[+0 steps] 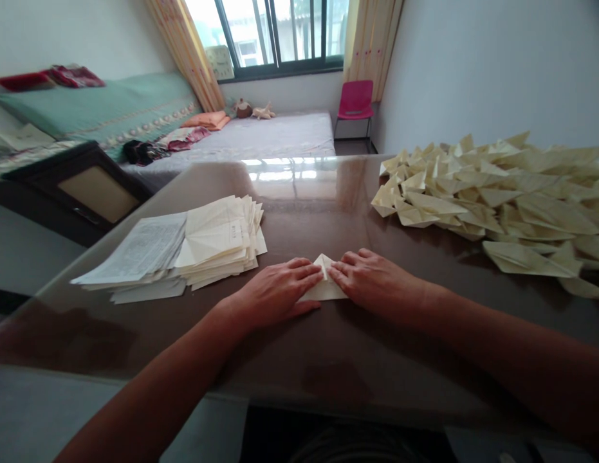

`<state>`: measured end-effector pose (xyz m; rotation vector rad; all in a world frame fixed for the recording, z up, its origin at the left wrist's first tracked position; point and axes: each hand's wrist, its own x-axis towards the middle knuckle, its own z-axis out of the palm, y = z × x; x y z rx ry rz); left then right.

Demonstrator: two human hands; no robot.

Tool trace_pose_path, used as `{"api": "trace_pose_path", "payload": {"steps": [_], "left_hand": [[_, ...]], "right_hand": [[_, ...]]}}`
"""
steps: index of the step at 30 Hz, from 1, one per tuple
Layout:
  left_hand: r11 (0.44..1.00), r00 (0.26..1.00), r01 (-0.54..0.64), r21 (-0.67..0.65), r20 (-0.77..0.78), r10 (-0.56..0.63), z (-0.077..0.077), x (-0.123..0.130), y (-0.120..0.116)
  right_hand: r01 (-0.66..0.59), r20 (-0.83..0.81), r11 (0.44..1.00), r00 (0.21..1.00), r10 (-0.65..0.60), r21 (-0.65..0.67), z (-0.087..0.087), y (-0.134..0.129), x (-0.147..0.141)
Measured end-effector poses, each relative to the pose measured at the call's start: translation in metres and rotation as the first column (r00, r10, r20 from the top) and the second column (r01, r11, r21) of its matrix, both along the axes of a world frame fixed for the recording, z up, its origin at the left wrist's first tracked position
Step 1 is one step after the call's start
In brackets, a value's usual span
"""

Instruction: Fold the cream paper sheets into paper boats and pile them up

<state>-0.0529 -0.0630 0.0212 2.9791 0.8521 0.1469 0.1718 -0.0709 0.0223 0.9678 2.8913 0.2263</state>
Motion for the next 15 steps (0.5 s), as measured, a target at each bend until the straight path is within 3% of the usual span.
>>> {"api": "trace_pose_path", "payload": {"steps": [7,15], "left_hand": [[0.995,0.998,-0.019,-0.094,-0.055,0.014,0.0085,-0.0082,-0.0037],[0.999,0.998,0.032,0.033,-0.055,-0.031,0.0001,-0.0040,-0.0031]], "right_hand": [[-0.011,-0.049,0.991,0.999,0.005,-0.133,0.0111,0.0021,0.0071],[0.054,-0.055,0.993,0.997,-0.060,-0.100,0.0068,0.0032,-0.0010]]}}
